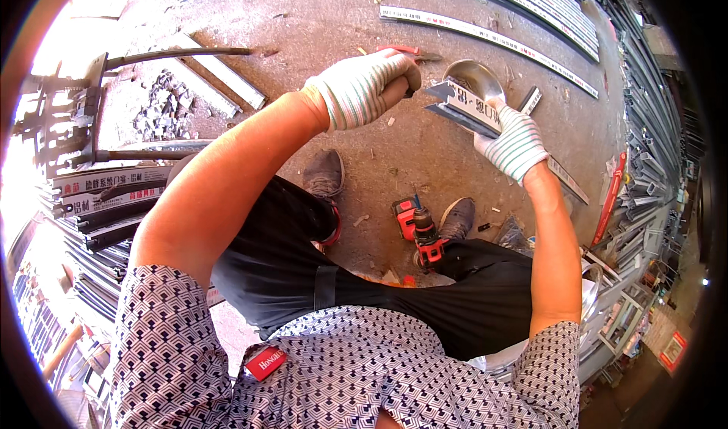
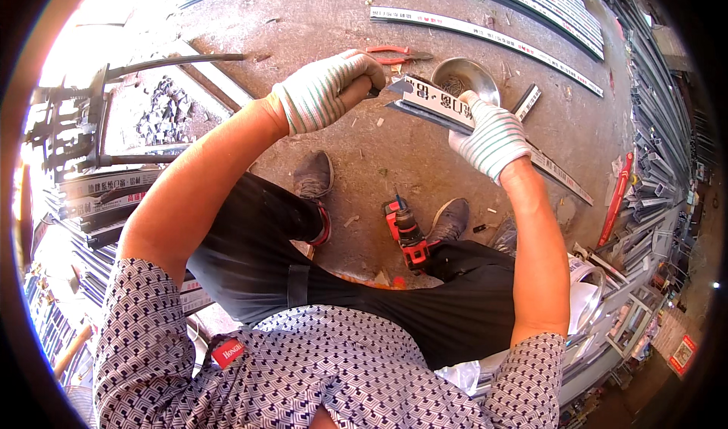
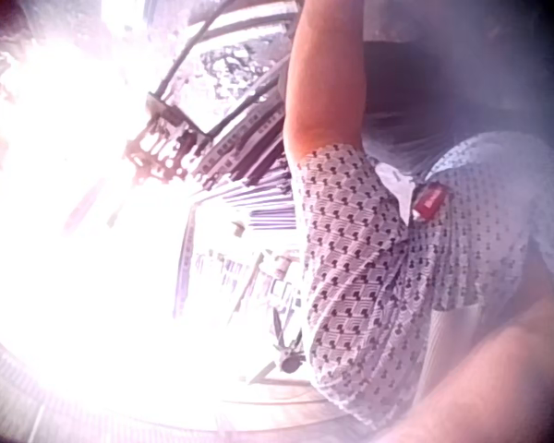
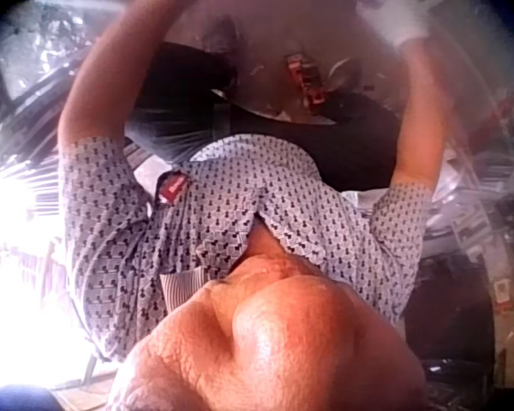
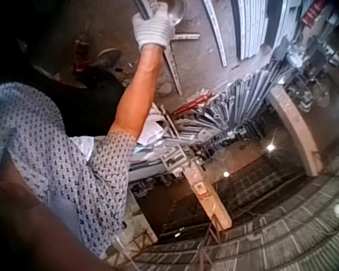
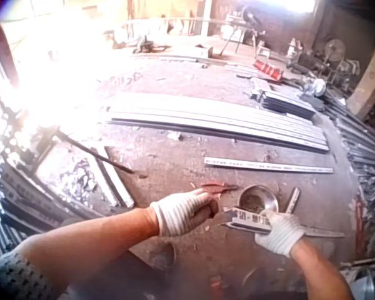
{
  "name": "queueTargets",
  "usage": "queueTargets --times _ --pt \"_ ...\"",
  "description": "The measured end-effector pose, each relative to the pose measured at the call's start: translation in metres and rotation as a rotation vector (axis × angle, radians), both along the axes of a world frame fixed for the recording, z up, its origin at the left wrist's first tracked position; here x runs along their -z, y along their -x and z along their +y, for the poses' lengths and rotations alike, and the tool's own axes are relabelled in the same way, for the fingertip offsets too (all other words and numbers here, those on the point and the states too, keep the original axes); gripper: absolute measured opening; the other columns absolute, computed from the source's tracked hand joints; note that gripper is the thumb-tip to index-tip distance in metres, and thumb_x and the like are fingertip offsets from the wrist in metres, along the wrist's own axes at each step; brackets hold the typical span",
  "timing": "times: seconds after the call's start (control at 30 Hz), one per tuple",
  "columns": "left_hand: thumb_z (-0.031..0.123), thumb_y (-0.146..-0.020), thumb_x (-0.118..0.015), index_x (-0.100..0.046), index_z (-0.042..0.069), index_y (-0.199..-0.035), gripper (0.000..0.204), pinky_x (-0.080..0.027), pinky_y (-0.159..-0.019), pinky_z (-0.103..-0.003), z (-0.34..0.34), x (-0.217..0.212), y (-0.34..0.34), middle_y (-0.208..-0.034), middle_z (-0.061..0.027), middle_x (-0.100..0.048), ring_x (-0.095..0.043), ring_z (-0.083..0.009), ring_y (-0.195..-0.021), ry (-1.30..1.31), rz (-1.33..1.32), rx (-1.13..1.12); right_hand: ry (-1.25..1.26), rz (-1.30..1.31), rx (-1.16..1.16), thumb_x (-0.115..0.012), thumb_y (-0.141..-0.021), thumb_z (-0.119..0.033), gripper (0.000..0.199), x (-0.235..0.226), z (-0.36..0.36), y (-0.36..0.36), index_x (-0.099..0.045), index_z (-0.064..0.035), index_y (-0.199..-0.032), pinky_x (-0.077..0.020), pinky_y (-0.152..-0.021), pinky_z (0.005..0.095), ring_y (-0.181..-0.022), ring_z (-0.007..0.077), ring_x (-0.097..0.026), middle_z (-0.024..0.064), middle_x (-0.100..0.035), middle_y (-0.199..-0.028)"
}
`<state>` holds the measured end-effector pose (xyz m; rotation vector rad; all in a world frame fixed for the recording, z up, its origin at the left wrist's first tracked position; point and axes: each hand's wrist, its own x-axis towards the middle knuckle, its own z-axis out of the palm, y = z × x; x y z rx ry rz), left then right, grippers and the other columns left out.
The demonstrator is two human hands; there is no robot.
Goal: The person assembles a metal window frame by inserting small metal components into the hollow profiles of the frame sections. They use a cordless drill to secure the parts and a hammer to tap them into place, working on the floor amidst stacks of materials.
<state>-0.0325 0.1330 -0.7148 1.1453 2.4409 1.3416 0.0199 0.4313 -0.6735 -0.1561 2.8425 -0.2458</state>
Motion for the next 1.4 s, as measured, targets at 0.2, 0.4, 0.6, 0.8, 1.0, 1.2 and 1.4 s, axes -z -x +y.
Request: queueTargets --times 0.2,0.4,0.6,0.8,1.0,1.2,1.4 --pt "0.017 -0.093 -0.070 -0.061 0.005 -0.116 0.028 -0.054 -0.087 -0.037 0.004 -0.004 -0.011 -0.103 -0.0131 -0.065 -0.068 -0.0268 -0.100 0.019 -0.111 0.015 -0.022 -0.009 -0.009 -0.076 -0.078 -0.023 0.053 0.000 0.001 0.001 -0.061 -0.0062 -0.125 -0.0587 -0.078 0.0373 -0.085 0.0317 -0.074 0.0190 -0.073 -0.093" --pt "0.032 -0.091 -0.076 -0.060 0.004 -0.118 0.042 -0.054 -0.088 -0.040 0.010 -0.007 -0.010 -0.111 -0.0148 -0.064 -0.067 -0.0337 -0.103 0.171 -0.050 0.078 0.011 0.022 -0.109 -0.076 -0.078 -0.023 0.050 0.010 0.000 -0.003 -0.061 -0.0065 -0.122 -0.0578 -0.078 0.0402 -0.085 0.0346 -0.073 0.0196 -0.073 -0.092" --pt "0.026 -0.092 -0.074 -0.062 0.005 -0.116 0.034 -0.053 -0.084 -0.040 0.012 0.000 -0.014 -0.103 -0.0143 -0.063 -0.065 -0.0355 -0.097 0.157 0.036 0.058 0.005 0.008 -0.087 -0.074 -0.077 -0.023 0.048 0.012 -0.001 0.000 -0.063 -0.0067 -0.122 -0.0579 -0.079 0.0399 -0.086 0.0356 -0.073 0.0208 -0.073 -0.093" --pt "0.021 -0.092 -0.073 -0.066 0.006 -0.113 0.027 -0.053 -0.078 -0.039 0.017 0.012 -0.020 -0.094 -0.0126 -0.066 -0.066 -0.0337 -0.087 0.049 0.015 -0.030 0.013 0.015 -0.097 -0.074 -0.077 -0.022 0.048 0.015 0.001 0.002 -0.063 -0.0054 -0.121 -0.0582 -0.080 0.0389 -0.087 0.0345 -0.073 0.0200 -0.073 -0.095" --pt "0.018 -0.092 -0.073 -0.067 0.006 -0.112 0.024 -0.053 -0.076 -0.038 0.019 0.016 -0.024 -0.090 -0.0117 -0.067 -0.066 -0.0318 -0.082 0.000 0.039 -0.049 -0.032 0.041 -0.081 -0.075 -0.077 -0.023 0.049 0.020 0.002 0.000 -0.064 -0.0054 -0.121 -0.0586 -0.079 0.0382 -0.086 0.0333 -0.073 0.0195 -0.073 -0.094" --pt "0.017 -0.092 -0.073 -0.067 0.005 -0.112 0.024 -0.053 -0.077 -0.037 0.018 0.017 -0.020 -0.090 -0.0111 -0.067 -0.066 -0.0306 -0.082 -0.019 0.038 -0.029 -0.014 0.005 -0.052 -0.075 -0.077 -0.024 0.049 0.013 -0.002 0.003 -0.065 -0.0061 -0.121 -0.0588 -0.079 0.0385 -0.086 0.0338 -0.073 0.0194 -0.073 -0.093" --pt "0.013 -0.090 -0.076 -0.067 0.006 -0.112 0.025 -0.055 -0.081 -0.035 0.013 0.008 -0.016 -0.095 -0.0090 -0.069 -0.069 -0.0241 -0.087 -0.020 -0.082 0.003 -0.029 0.055 -0.057 -0.072 -0.081 -0.029 0.044 0.013 0.000 -0.004 -0.061 -0.0146 -0.121 -0.0566 -0.079 0.0460 -0.086 0.0377 -0.071 0.0182 -0.073 -0.091"
